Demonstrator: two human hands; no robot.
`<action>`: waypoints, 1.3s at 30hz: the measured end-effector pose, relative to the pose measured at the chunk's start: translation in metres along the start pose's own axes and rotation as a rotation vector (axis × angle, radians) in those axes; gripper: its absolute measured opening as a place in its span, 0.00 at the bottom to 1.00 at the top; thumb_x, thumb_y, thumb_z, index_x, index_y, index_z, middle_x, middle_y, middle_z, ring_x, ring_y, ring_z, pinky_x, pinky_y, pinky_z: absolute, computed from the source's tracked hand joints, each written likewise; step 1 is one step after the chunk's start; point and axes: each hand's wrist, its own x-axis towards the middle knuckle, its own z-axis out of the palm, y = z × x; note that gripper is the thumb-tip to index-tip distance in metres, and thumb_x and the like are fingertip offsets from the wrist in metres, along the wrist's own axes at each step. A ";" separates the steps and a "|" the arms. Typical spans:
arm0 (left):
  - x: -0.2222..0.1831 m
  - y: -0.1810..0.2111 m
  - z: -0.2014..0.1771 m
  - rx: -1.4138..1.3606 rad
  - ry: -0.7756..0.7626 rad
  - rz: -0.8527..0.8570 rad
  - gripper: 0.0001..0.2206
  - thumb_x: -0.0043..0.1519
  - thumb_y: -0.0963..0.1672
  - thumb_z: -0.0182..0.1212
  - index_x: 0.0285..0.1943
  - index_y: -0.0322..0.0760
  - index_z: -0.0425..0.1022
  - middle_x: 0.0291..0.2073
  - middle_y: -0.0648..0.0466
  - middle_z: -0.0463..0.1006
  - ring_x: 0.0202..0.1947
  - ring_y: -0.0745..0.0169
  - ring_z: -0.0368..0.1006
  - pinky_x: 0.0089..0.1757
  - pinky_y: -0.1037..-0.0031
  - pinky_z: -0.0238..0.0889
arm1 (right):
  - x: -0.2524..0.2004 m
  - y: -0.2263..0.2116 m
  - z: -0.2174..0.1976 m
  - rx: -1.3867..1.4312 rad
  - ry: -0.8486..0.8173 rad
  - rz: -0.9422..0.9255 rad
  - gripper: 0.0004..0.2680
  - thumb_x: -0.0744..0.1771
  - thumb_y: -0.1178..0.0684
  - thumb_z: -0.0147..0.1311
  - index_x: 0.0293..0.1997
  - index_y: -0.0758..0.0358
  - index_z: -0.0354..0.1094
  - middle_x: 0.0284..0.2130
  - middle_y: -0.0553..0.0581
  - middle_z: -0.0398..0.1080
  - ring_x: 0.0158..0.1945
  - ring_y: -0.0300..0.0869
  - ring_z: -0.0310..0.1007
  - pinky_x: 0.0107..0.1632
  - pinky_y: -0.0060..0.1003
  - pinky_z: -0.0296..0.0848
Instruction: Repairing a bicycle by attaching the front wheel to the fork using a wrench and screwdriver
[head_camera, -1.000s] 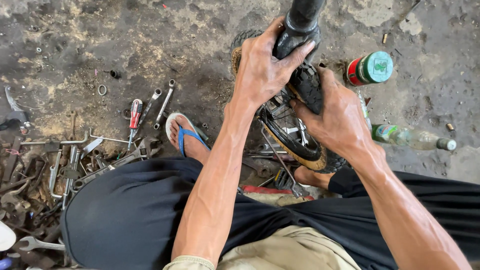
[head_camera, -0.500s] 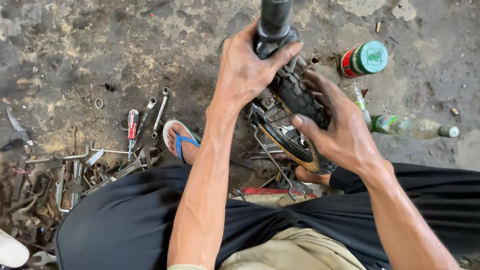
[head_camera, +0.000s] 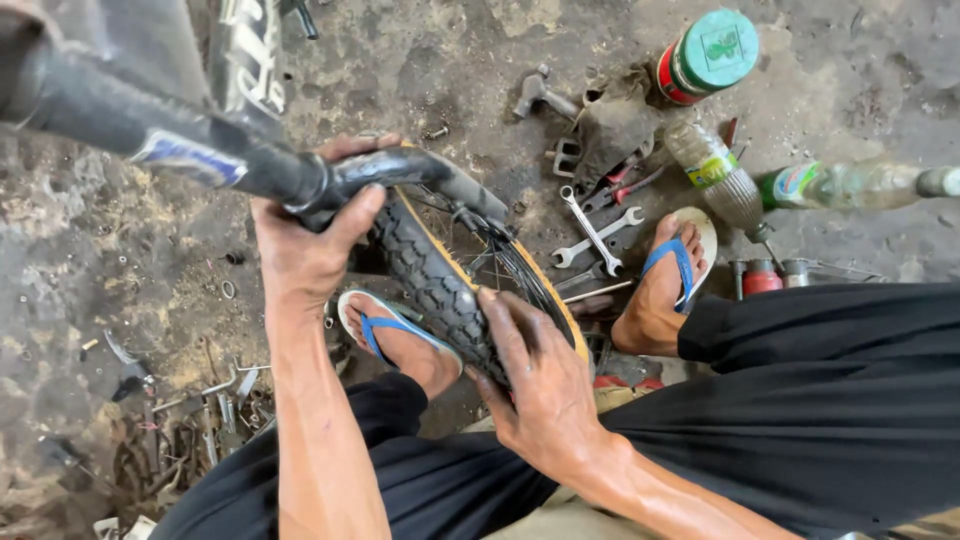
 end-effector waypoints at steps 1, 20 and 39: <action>-0.001 0.001 -0.001 0.005 -0.009 -0.005 0.15 0.65 0.40 0.64 0.61 0.33 0.70 0.58 0.39 0.76 0.61 0.46 0.75 0.67 0.58 0.69 | -0.001 0.002 0.002 0.007 0.006 0.008 0.27 0.67 0.54 0.57 0.74 0.69 0.47 0.62 0.73 0.62 0.64 0.62 0.65 0.64 0.52 0.69; -0.022 -0.001 -0.014 0.047 0.100 0.000 0.15 0.66 0.43 0.65 0.59 0.34 0.71 0.57 0.38 0.76 0.62 0.42 0.76 0.67 0.56 0.69 | -0.010 -0.001 0.009 0.026 -0.051 -0.047 0.26 0.68 0.53 0.57 0.74 0.65 0.47 0.64 0.72 0.60 0.62 0.63 0.67 0.61 0.54 0.71; 0.034 0.015 0.028 -0.019 -0.097 -0.101 0.13 0.62 0.41 0.66 0.54 0.33 0.74 0.54 0.43 0.80 0.57 0.56 0.78 0.60 0.69 0.73 | 0.042 0.101 -0.013 0.424 0.158 0.568 0.16 0.72 0.43 0.39 0.51 0.64 0.71 0.38 0.58 0.78 0.32 0.39 0.75 0.34 0.30 0.72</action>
